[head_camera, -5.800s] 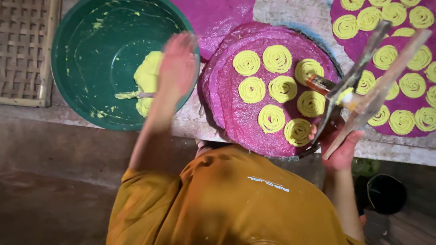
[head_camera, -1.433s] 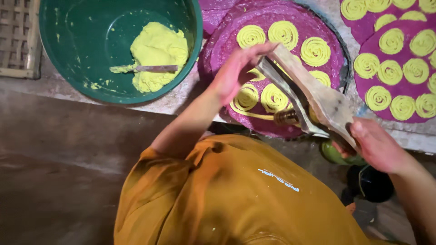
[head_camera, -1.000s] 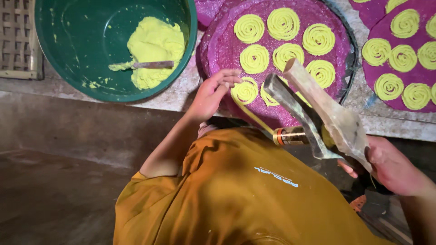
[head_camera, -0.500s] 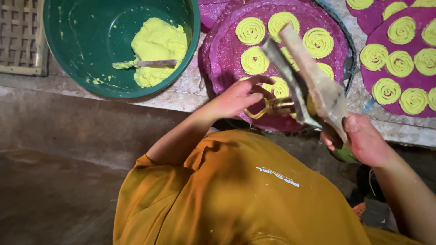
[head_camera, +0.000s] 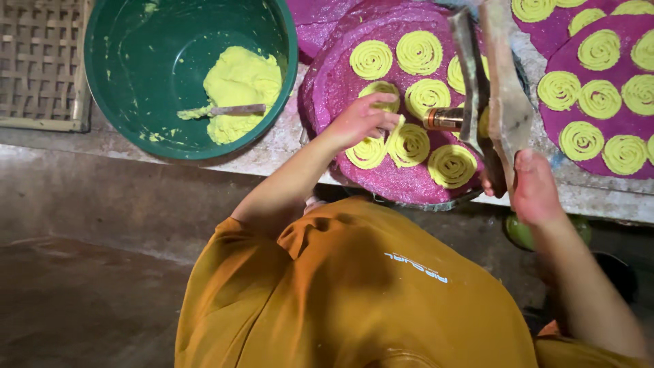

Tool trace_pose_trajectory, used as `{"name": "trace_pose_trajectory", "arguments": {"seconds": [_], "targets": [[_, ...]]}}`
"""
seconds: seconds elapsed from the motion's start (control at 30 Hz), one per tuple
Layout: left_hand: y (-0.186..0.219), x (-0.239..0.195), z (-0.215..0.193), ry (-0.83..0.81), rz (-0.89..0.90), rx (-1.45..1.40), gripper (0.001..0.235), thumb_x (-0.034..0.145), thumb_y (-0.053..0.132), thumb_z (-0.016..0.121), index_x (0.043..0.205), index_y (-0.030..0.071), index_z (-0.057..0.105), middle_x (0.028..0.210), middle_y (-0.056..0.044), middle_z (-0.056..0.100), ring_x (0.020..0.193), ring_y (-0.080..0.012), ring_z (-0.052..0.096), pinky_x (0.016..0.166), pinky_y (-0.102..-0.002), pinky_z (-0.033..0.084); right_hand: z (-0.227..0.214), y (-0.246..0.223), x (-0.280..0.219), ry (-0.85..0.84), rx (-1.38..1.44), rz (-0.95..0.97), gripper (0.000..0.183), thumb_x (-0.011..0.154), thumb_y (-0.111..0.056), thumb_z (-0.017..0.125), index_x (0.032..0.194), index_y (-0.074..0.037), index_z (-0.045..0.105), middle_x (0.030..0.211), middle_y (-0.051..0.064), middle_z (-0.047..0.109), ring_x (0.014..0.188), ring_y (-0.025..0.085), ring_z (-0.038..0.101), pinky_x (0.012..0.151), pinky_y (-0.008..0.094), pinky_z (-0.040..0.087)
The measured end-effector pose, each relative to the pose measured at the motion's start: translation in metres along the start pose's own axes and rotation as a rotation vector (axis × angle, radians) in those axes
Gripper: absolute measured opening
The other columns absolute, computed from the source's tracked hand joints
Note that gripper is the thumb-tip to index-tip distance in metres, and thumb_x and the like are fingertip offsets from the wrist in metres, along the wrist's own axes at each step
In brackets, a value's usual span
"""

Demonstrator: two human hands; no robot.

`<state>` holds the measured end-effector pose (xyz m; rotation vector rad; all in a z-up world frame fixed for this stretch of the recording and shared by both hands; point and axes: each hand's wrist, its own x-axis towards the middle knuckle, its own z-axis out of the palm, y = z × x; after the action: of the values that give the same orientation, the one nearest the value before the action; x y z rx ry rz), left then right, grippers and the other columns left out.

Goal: The person uses a wooden dough extruder to pipe yellow dough into spiral shapes onto a pink mat. They repeatedly load the extruder from a green bowl and pipe multiple spirals in sequence.

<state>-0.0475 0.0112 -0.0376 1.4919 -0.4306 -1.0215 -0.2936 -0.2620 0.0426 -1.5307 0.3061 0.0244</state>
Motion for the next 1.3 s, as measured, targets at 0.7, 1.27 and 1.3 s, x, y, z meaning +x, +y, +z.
{"name": "trace_pose_trajectory", "arguments": {"seconds": [0.7, 1.27, 1.3], "targets": [[0.037, -0.102, 0.006, 0.467, 0.475, 1.042, 0.048, 0.083, 0.003, 0.066, 0.129, 0.011, 0.069, 0.1, -0.011, 0.069, 0.094, -0.0318, 0.066, 0.08, -0.042, 0.055, 0.024, 0.037, -0.043, 0.105, 0.435, -0.093, 0.089, 0.101, -0.082, 0.039, 0.124, 0.002, 0.053, 0.085, 0.013, 0.057, 0.073, 0.024, 0.054, 0.072, 0.042, 0.044], [0.018, -0.094, 0.002, 0.539, 0.578, 1.106, 0.035, 0.076, 0.005, 0.068, 0.11, 0.012, 0.073, 0.133, -0.01, 0.058, 0.127, -0.0322, 0.051, 0.1, -0.046, 0.049, 0.027, 0.032, -0.005, 0.143, 0.405, -0.046, 0.088, 0.1, -0.081, 0.038, 0.127, 0.002, 0.054, 0.09, 0.011, 0.057, 0.075, 0.024, 0.054, 0.069, 0.04, 0.044], [0.019, -0.095, 0.001, 0.571, 0.554, 1.092, 0.034, 0.076, 0.006, 0.068, 0.109, 0.011, 0.072, 0.132, -0.01, 0.059, 0.126, -0.0329, 0.051, 0.099, -0.046, 0.048, 0.03, 0.03, 0.005, 0.133, 0.413, -0.053, 0.087, 0.101, -0.079, 0.038, 0.126, 0.002, 0.054, 0.091, 0.01, 0.057, 0.076, 0.024, 0.055, 0.068, 0.04, 0.045]]}}
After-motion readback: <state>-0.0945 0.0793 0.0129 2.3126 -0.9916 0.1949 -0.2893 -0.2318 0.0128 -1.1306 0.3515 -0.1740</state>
